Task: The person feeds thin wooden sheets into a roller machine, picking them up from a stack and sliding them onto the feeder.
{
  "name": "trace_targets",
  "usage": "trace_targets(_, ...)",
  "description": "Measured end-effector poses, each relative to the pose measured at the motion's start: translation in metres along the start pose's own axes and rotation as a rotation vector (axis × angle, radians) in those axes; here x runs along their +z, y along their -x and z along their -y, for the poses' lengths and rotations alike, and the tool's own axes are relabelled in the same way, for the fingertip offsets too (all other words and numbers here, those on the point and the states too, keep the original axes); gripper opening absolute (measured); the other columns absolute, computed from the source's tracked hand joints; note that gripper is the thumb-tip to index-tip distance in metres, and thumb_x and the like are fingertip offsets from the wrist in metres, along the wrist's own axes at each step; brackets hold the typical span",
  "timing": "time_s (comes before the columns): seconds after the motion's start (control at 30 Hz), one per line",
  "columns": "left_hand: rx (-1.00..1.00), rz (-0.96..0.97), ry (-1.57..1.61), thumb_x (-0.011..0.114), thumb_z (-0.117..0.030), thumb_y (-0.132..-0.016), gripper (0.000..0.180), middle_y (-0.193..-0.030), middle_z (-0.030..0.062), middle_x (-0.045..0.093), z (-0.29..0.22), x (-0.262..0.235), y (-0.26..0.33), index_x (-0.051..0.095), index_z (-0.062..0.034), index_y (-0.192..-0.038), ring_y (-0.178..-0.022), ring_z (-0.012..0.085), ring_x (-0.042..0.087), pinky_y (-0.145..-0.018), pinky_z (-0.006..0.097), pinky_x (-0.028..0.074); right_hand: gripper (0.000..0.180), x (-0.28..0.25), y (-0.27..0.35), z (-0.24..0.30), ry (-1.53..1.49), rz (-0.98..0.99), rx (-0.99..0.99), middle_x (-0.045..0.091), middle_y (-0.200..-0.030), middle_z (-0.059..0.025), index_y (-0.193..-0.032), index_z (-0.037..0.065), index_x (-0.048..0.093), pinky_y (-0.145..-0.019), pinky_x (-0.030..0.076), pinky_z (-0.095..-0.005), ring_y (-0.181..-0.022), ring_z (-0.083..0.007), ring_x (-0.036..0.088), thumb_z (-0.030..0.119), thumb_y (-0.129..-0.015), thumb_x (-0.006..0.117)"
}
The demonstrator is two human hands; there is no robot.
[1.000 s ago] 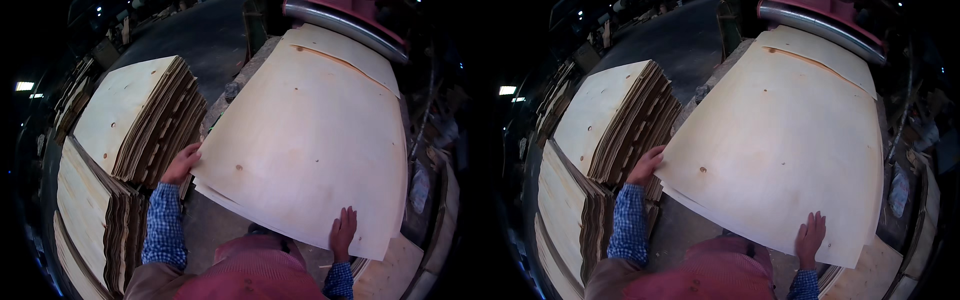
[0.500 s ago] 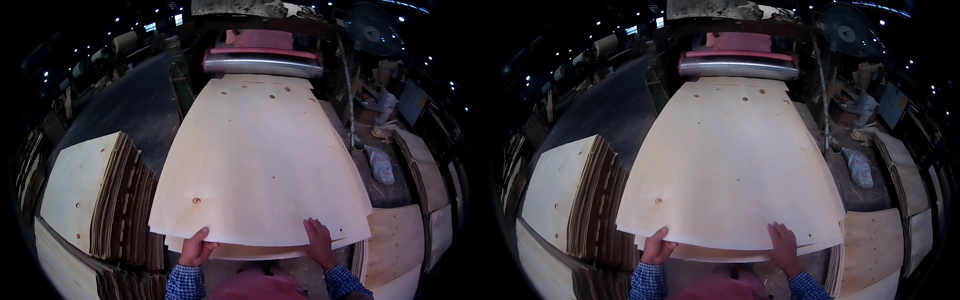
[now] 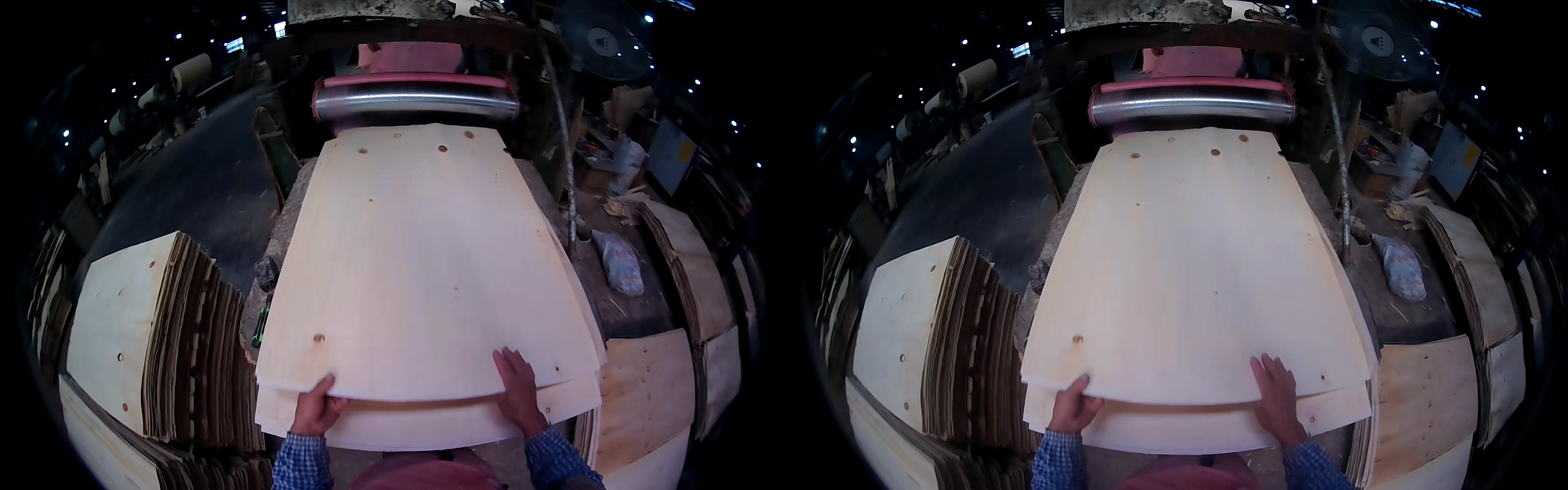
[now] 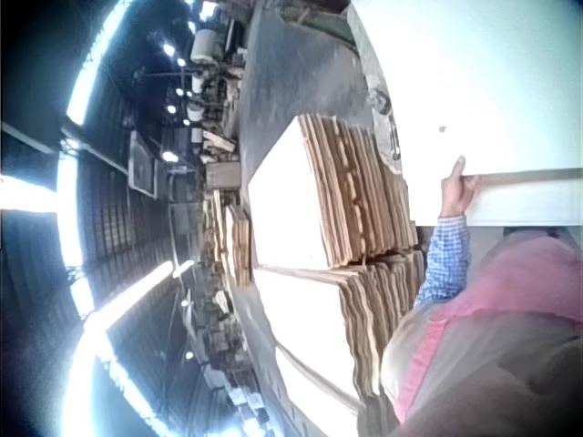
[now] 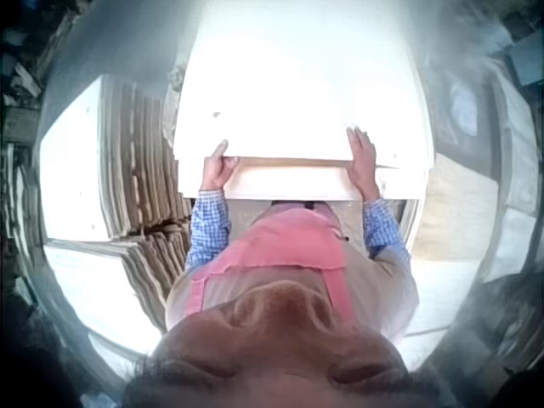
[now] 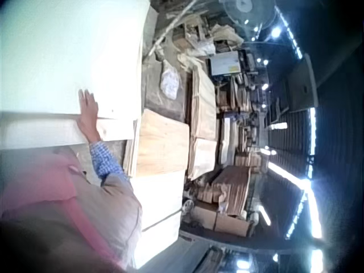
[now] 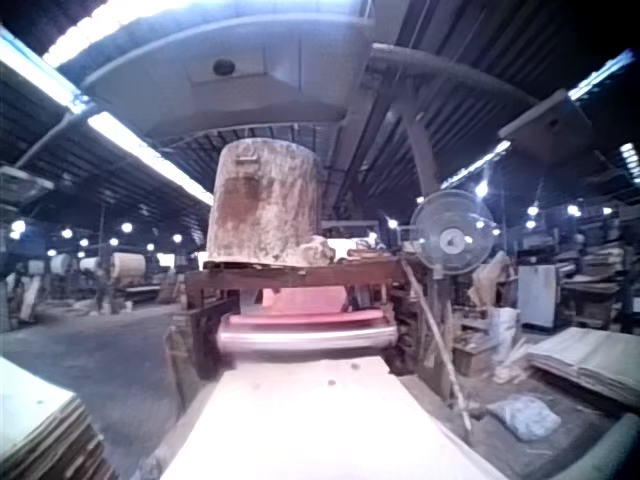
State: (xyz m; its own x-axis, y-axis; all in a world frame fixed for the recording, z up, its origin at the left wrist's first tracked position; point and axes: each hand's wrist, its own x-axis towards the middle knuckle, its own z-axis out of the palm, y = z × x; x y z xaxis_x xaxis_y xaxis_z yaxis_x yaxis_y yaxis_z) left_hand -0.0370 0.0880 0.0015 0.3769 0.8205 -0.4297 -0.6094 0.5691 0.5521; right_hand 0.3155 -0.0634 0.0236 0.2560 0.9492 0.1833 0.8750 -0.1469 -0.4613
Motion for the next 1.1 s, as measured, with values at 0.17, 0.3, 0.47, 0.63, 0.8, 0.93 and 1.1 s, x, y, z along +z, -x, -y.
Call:
trace_targets(0.17,0.264,-0.339,-0.376,0.056,-0.027,-0.092,0.042,-0.112,0.0083,0.061,-0.035,0.010,-0.045,0.047,-0.0015,-0.125,-0.100,0.0199,0.061,-0.076,0.030,0.051,0.074,0.042,-0.127,-0.043,0.050,-0.046,-0.010,0.036,-0.144,-0.0168,-0.140,0.015,0.038,-0.106,0.022,-0.0585,-0.134,-0.0398,0.030,-0.005,-0.071,0.055)
trace_targets(0.3,0.441,-0.647,-0.824,0.059,-0.019,-0.088,0.037,-0.100,0.0043,0.062,-0.056,-0.062,-0.037,0.056,0.0024,-0.117,-0.091,0.0125,0.057,-0.076,0.027,0.045,0.074,0.070,-0.223,-0.076,0.122,-0.086,-0.010,0.034,-0.146,-0.0146,-0.142,0.017,0.036,-0.107,0.023,-0.0586,-0.135,-0.0375,0.029,0.000,-0.073,0.056)
trace_targets(0.47,0.486,-0.831,-1.265,0.062,-0.020,-0.080,0.023,-0.080,0.0087,0.064,-0.068,-0.111,-0.021,0.062,0.0016,-0.085,-0.078,0.0155,0.061,-0.070,0.031,0.047,0.065,0.088,-0.325,-0.112,0.198,-0.047,0.001,0.033,-0.146,-0.0132,-0.140,0.015,0.038,-0.103,0.029,-0.0592,-0.135,-0.0357,0.030,0.010,-0.079,0.060)
trace_targets(0.63,0.219,-0.882,-1.407,0.059,-0.028,-0.078,0.028,-0.074,0.0161,0.065,-0.083,-0.117,-0.017,0.064,-0.0007,-0.084,-0.070,0.0223,0.065,-0.066,0.035,0.050,0.048,0.102,-0.342,-0.084,0.239,-0.009,0.082,0.040,-0.141,-0.0152,-0.133,0.008,0.044,-0.101,0.032,-0.0555,-0.129,-0.0373,0.036,0.023,-0.088,0.055)
trace_targets(0.8,0.308,-0.824,-1.429,0.057,-0.026,-0.083,0.029,-0.080,0.0136,0.067,-0.094,-0.113,0.000,0.066,-0.0019,-0.096,-0.064,0.0222,0.064,-0.064,0.035,0.050,0.042,0.121,-0.256,-0.071,0.269,-0.089,-0.062,0.043,-0.138,-0.0164,-0.129,0.007,0.048,-0.103,0.030,-0.0553,-0.128,-0.0381,0.037,0.026,-0.092,0.050)
trace_targets(0.93,0.301,-0.677,-1.234,0.055,-0.025,-0.089,0.034,-0.094,0.0107,0.066,-0.131,-0.044,0.045,0.062,-0.0001,-0.111,-0.074,0.0189,0.064,-0.067,0.031,0.051,0.040,0.091,-0.130,-0.058,0.214,-0.031,-0.087,0.043,-0.138,-0.0179,-0.128,0.006,0.049,-0.105,0.028,-0.0541,-0.130,-0.0385,0.035,0.021,-0.091,0.050)
trace_targets(1.1,0.308,-0.234,-0.302,0.057,-0.030,-0.091,0.043,-0.103,0.0122,0.064,-0.087,-0.092,0.100,0.052,0.0016,-0.121,-0.086,0.0207,0.066,-0.075,0.035,0.057,0.048,0.066,0.024,-0.029,0.198,0.051,-0.090,0.042,-0.137,-0.0198,-0.127,0.004,0.050,-0.104,0.025,-0.0583,-0.131,-0.0427,0.033,0.022,-0.083,0.058)
